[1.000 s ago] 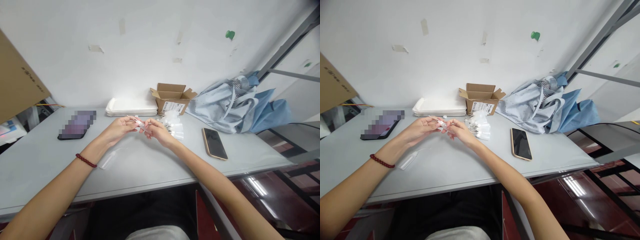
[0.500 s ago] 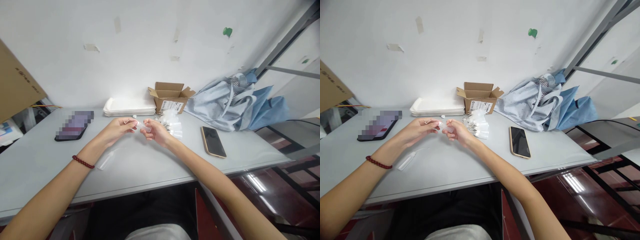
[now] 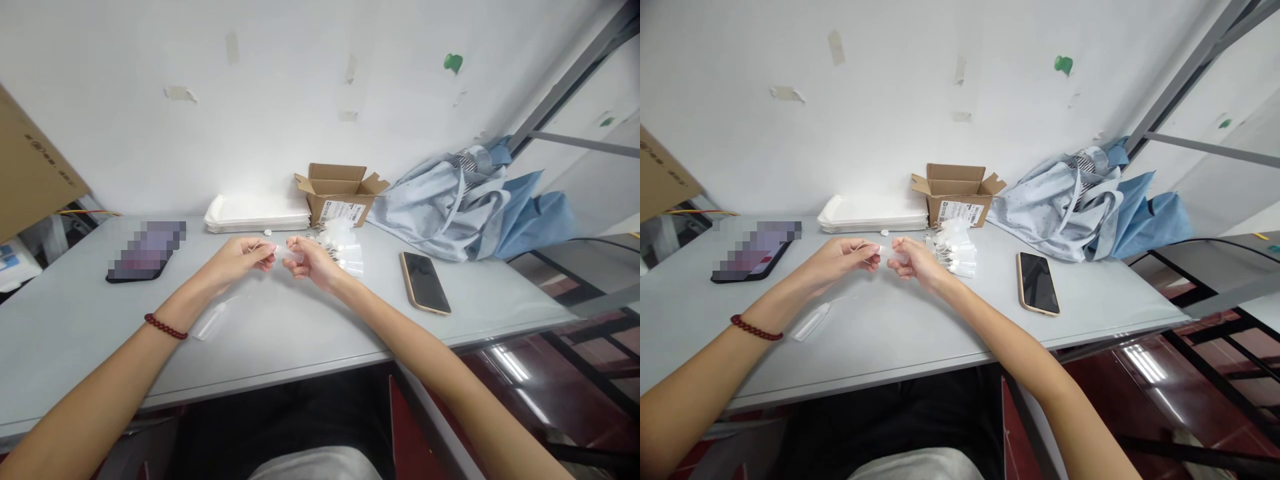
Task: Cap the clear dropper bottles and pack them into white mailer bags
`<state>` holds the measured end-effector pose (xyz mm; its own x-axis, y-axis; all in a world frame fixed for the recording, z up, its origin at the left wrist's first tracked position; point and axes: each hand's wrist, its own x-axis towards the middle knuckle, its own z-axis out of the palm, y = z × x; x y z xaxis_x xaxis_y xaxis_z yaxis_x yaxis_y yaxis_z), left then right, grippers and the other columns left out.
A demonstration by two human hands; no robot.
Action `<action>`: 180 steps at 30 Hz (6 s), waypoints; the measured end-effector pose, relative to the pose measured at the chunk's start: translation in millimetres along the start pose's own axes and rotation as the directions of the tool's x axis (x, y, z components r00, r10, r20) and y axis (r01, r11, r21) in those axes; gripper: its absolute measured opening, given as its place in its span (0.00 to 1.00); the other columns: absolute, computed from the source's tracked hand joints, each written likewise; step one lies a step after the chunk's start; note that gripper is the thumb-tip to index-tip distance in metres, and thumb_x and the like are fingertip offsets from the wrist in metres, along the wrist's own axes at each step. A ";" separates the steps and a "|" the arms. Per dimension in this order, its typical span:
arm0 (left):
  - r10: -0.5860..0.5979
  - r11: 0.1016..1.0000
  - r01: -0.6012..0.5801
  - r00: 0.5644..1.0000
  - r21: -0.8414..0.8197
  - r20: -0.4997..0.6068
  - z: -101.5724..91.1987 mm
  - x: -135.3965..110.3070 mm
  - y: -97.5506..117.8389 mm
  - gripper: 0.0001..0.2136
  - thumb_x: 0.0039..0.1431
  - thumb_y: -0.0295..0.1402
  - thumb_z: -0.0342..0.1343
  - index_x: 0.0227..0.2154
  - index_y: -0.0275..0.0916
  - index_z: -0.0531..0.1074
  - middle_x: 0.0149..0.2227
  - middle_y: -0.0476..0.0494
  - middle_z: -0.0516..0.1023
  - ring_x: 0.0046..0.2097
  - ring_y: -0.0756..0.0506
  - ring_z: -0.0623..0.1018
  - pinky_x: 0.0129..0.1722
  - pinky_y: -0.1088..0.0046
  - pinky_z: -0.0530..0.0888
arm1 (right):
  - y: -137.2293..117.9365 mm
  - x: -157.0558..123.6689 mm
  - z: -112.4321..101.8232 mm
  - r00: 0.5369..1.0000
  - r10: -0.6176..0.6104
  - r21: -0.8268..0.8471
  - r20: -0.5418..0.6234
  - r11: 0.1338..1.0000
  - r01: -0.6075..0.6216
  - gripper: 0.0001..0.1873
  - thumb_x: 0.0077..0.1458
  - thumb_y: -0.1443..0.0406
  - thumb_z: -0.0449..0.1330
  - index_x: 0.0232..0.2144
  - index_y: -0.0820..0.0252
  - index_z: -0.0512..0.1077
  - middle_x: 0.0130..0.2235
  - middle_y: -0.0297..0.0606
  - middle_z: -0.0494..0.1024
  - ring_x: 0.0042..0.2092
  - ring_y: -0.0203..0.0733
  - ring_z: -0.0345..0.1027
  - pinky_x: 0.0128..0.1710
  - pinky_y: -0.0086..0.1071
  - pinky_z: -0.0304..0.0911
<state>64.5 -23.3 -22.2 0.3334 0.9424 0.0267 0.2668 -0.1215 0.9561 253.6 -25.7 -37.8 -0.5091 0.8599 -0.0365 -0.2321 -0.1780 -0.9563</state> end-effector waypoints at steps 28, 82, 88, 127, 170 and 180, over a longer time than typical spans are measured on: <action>-0.239 0.945 0.235 0.971 -0.226 0.010 1.2 3.1 -5.4 0.19 0.51 0.49 0.60 0.26 0.33 0.77 0.28 0.40 0.75 0.29 0.46 0.74 0.27 0.69 0.71 | 20.6 11.7 -15.4 0.795 -0.596 -0.894 0.116 0.287 0.345 0.15 0.63 0.64 0.46 0.47 0.63 0.67 0.44 0.48 0.73 0.41 0.44 0.67 0.42 0.37 0.61; -0.133 0.990 0.133 0.991 -0.036 0.022 3.3 1.7 -5.0 0.19 0.55 0.50 0.56 0.24 0.37 0.73 0.20 0.48 0.70 0.20 0.47 0.73 0.24 0.67 0.70 | 8.4 4.0 -6.3 0.877 -0.464 -0.733 -0.124 0.639 0.234 0.13 0.61 0.59 0.48 0.32 0.59 0.67 0.26 0.30 0.64 0.30 0.36 0.58 0.33 0.29 0.52; 0.025 0.999 -0.025 1.000 0.028 0.000 2.9 1.2 -9.0 0.20 0.56 0.47 0.56 0.16 0.39 0.68 0.16 0.47 0.70 0.31 0.42 0.77 0.38 0.64 0.72 | 9.3 2.6 -5.5 0.860 -0.489 -0.740 -0.146 0.631 0.234 0.12 0.61 0.58 0.48 0.32 0.58 0.67 0.26 0.31 0.65 0.29 0.36 0.58 0.33 0.29 0.53; 0.406 0.469 -0.386 0.893 0.794 0.195 -29.4 73.7 -94.5 0.21 0.67 0.35 0.37 0.57 0.36 0.64 0.64 0.36 0.60 0.61 0.38 0.63 0.57 0.55 0.61 | -9.4 13.3 -40.4 0.714 -0.694 -0.989 -0.093 -0.017 -0.146 0.14 0.59 0.64 0.53 0.43 0.65 0.71 0.46 0.54 0.69 0.49 0.56 0.59 0.46 0.47 0.57; -0.037 0.988 0.032 0.999 -0.152 -0.032 -17.2 18.5 -23.6 0.20 0.44 0.42 0.67 0.40 0.37 0.79 0.38 0.41 0.80 0.40 0.45 0.77 0.51 0.60 0.70 | 25.2 10.9 -1.5 0.914 -0.401 -0.736 0.063 0.600 0.313 0.06 0.52 0.68 0.50 0.34 0.57 0.64 0.31 0.31 0.70 0.32 0.35 0.62 0.35 0.29 0.58; 0.077 0.995 -0.079 0.996 0.057 0.039 -15.1 15.9 -18.6 0.15 0.50 0.43 0.62 0.38 0.41 0.79 0.42 0.41 0.80 0.42 0.42 0.77 0.50 0.59 0.70 | 13.0 9.7 -0.3 0.983 -0.180 -0.345 -0.035 0.925 0.157 0.04 0.49 0.64 0.51 0.29 0.57 0.59 0.27 0.30 0.70 0.25 0.32 0.57 0.26 0.26 0.57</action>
<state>51.2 -1.4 -35.2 0.3883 0.9172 0.0890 0.2902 -0.2133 0.9329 245.9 -19.6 -50.7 -0.4297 0.8941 0.1263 -0.0089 0.1357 -0.9907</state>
